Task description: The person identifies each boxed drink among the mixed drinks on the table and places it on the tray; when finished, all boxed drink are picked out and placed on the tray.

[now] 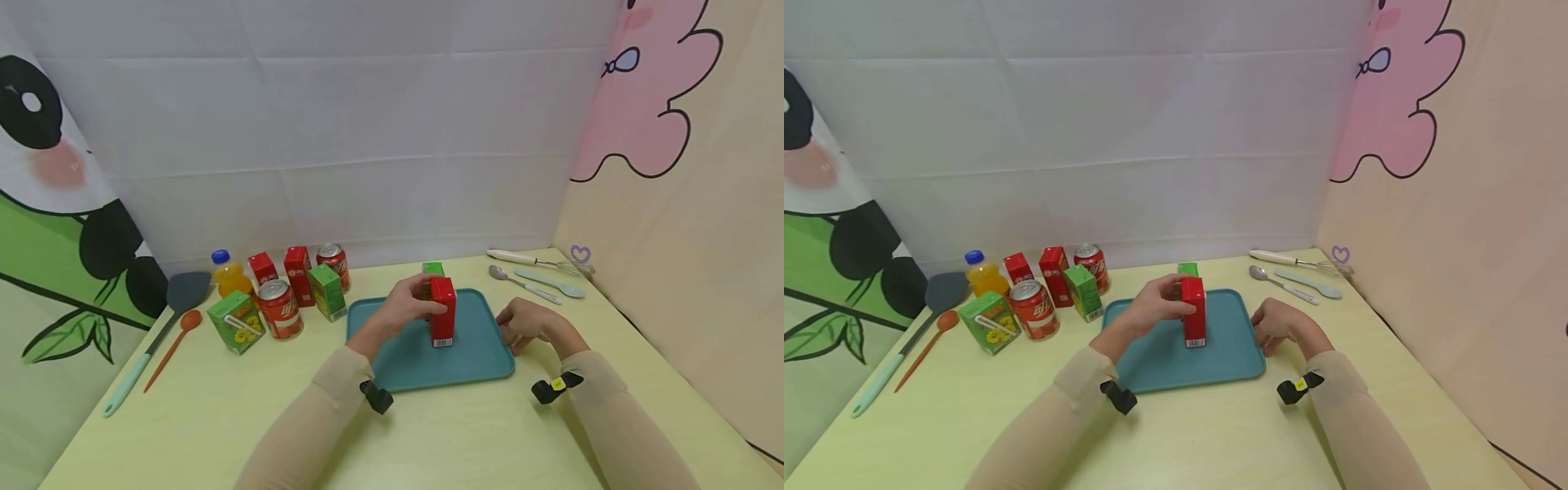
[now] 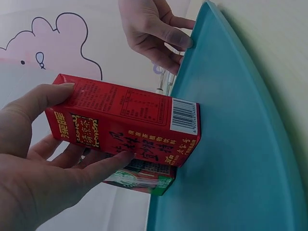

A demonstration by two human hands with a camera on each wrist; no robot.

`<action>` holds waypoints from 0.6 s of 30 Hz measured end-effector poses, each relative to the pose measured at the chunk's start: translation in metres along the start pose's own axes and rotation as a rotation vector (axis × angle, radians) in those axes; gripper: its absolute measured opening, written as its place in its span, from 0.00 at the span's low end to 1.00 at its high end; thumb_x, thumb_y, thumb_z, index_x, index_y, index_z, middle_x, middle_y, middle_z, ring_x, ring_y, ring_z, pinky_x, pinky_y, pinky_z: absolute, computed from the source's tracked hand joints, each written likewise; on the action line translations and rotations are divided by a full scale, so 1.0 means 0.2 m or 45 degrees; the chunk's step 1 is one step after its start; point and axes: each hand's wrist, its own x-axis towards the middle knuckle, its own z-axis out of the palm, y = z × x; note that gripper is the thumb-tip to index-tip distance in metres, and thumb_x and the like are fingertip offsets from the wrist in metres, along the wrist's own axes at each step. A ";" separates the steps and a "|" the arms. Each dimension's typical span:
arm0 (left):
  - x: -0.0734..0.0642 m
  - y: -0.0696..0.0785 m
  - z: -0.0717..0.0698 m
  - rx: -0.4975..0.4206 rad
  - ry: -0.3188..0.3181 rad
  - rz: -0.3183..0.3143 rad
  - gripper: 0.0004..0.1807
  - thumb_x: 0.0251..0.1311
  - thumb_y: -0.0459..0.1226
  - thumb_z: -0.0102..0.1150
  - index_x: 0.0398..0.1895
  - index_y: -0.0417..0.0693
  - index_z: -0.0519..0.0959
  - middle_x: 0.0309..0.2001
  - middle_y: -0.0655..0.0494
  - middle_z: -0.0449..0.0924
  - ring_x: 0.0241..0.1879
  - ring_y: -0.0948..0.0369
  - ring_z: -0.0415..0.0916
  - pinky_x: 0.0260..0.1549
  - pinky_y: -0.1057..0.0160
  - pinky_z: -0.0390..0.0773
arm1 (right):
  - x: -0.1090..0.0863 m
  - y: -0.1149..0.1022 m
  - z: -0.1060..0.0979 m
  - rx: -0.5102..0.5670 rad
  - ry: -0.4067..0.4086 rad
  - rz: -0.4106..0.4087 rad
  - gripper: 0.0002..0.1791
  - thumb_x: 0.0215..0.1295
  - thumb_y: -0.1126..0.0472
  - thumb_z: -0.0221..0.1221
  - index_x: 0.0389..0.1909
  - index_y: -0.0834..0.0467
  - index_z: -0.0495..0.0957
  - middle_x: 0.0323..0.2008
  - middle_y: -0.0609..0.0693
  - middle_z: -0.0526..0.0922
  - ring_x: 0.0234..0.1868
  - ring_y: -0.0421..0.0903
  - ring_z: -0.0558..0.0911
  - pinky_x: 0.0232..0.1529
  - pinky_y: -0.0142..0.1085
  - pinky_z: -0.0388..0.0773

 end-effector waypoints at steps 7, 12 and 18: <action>-0.01 0.02 -0.02 0.082 -0.007 -0.029 0.33 0.59 0.33 0.69 0.68 0.52 0.71 0.57 0.51 0.77 0.56 0.52 0.74 0.48 0.53 0.82 | 0.01 0.00 0.00 0.000 -0.006 -0.012 0.30 0.52 0.80 0.59 0.60 0.80 0.70 0.53 0.67 0.78 0.45 0.54 0.84 0.36 0.46 0.86; -0.02 0.03 -0.02 0.107 -0.002 -0.046 0.34 0.58 0.34 0.70 0.69 0.53 0.70 0.57 0.51 0.77 0.56 0.52 0.73 0.49 0.51 0.81 | 0.01 0.00 0.00 -0.001 -0.003 -0.003 0.30 0.52 0.80 0.60 0.60 0.80 0.70 0.49 0.65 0.80 0.43 0.53 0.84 0.36 0.46 0.86; -0.02 0.04 -0.02 0.149 0.041 -0.056 0.37 0.56 0.35 0.71 0.70 0.50 0.69 0.57 0.50 0.77 0.58 0.51 0.72 0.56 0.42 0.76 | 0.00 0.00 0.00 0.001 -0.006 0.001 0.30 0.54 0.80 0.60 0.61 0.80 0.69 0.52 0.67 0.79 0.45 0.54 0.84 0.37 0.47 0.86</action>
